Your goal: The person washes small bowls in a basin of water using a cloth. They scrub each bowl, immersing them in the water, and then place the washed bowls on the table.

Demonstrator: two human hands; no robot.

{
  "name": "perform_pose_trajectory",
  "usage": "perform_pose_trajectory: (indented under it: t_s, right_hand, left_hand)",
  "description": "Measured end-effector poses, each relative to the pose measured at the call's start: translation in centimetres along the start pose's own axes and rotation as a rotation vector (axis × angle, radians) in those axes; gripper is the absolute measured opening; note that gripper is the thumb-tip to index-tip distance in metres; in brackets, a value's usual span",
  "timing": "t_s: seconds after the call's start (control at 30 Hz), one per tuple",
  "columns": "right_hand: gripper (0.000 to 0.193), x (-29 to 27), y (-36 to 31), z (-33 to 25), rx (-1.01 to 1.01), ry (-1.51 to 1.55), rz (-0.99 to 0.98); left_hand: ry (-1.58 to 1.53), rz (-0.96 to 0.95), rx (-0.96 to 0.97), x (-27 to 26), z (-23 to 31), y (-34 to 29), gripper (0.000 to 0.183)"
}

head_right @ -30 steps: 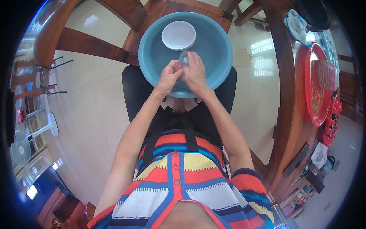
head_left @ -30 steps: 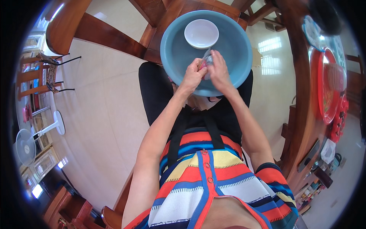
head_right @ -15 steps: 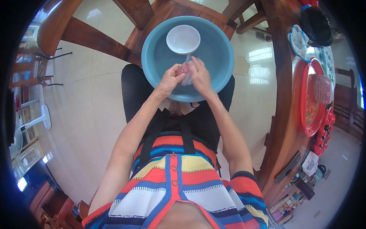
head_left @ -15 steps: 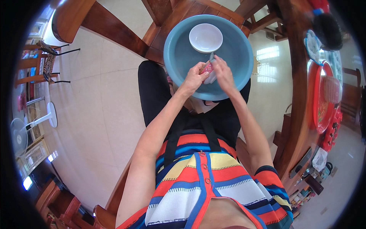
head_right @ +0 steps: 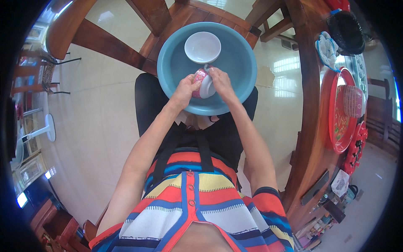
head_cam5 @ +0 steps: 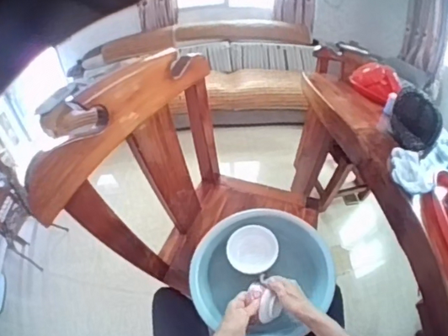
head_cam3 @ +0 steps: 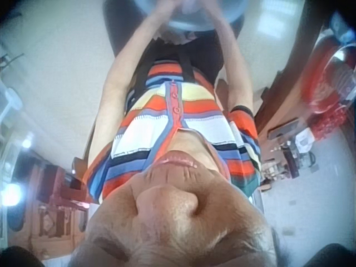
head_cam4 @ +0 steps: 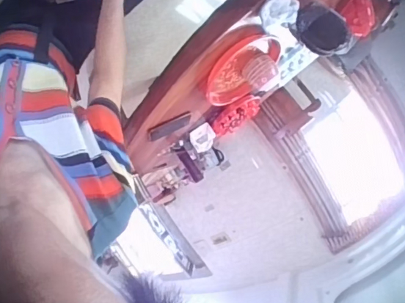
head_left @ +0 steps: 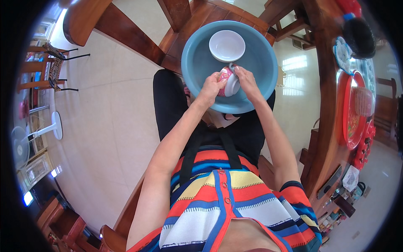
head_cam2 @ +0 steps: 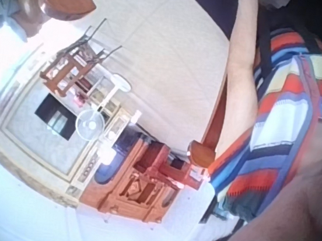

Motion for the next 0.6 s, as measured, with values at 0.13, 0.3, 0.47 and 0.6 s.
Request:
perform_pose_trajectory:
  t_s: [0.13, 0.3, 0.47, 0.6]
  right_hand:
    - [0.032, -0.2, 0.7, 1.7, 0.336, 0.359, 0.035]
    - [0.030, 0.3, -0.8, 2.2, 0.329, 0.511, 0.023]
    - [0.049, 2.2, -3.6, 0.8, -0.088, -0.011, 0.254]
    - [0.052, 5.1, -7.0, -1.9, -0.458, -0.444, 0.168]
  left_hand:
    - [-0.159, 0.147, -0.228, -0.6, 0.2, -0.1, 0.024]
    - [-0.432, 0.219, -0.306, -0.6, 0.4, 0.3, 0.033]
    - [-0.558, 0.196, -0.305, -1.0, -0.1, 0.8, 0.032]
    - [-0.573, 0.260, -0.221, -2.9, -2.2, 2.6, 0.035]
Point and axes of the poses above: each hand's wrist, its own y-axis towards the middle knuckle, its own x-axis out of the palm, z = x × y, the point moved 4 cm from there along y, towards the middle knuckle, and after that the axes turned 9 degrees about z, right-handed, at the moved point
